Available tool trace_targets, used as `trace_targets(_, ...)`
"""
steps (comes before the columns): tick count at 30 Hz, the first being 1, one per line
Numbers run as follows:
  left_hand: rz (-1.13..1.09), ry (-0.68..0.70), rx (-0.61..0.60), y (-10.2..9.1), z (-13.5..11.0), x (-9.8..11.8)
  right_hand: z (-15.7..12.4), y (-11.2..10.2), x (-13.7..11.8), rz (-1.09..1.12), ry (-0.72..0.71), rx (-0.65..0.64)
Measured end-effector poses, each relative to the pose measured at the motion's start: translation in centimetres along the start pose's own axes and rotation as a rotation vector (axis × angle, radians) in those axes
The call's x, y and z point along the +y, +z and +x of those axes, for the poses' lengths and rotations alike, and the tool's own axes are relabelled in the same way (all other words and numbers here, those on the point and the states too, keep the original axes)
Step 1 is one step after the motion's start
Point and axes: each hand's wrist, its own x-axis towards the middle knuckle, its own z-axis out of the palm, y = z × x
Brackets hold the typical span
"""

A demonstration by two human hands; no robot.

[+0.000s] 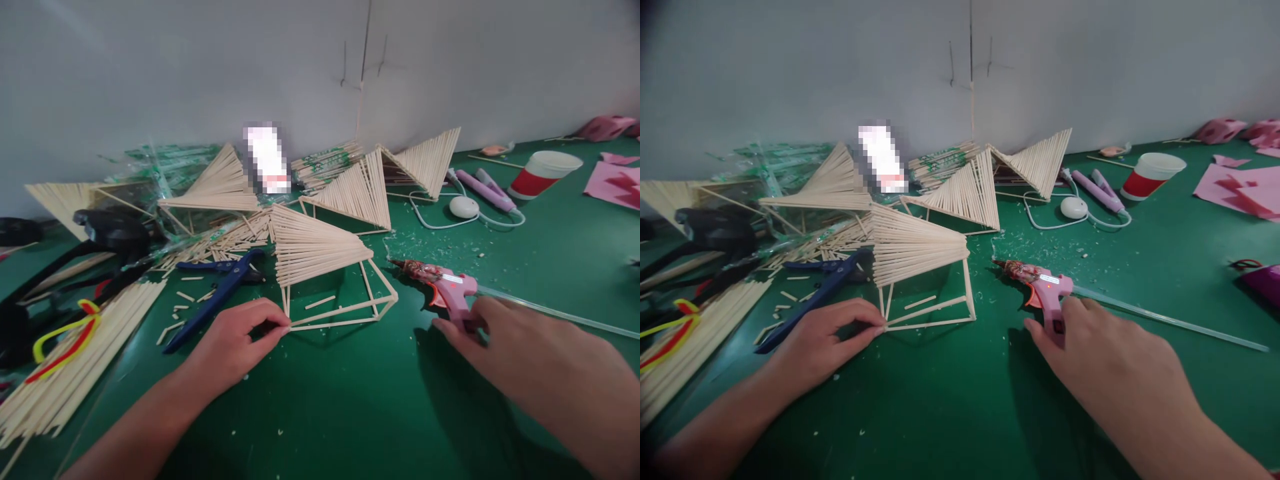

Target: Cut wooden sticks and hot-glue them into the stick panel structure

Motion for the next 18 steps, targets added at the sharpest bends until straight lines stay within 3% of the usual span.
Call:
trace_targets(3, 0.003, 0.004, 0.002, -0.1, 0.0, 0.1, -0.3, 0.9, 1.0, -0.394, -0.064, -0.049)
trace_targets(6, 0.006, 0.012, -0.003, -0.1, 0.0, 0.0, -0.3, 0.8, 2.3, -0.377, -0.053, -0.091)
trace_targets(9, 0.0, 0.018, 0.014, 0.0, 0.0, -0.1, -0.3, 0.1, 3.6, -0.098, 0.068, -0.183)
trace_targets(13, -0.002, 0.015, 0.017, 0.0, 0.0, -0.1, -0.5, -0.5, 3.6, 0.468, 0.409, -0.35)
trace_targets(16, -0.008, 0.006, 0.01, 0.0, -0.1, 0.0, -0.7, -0.3, 2.3, 0.865, 0.658, -0.338)
trace_targets(18, -0.014, 0.003, 0.01, 0.1, -0.1, 0.0, -0.7, -0.2, 1.4, 1.084, 0.741, -0.319)
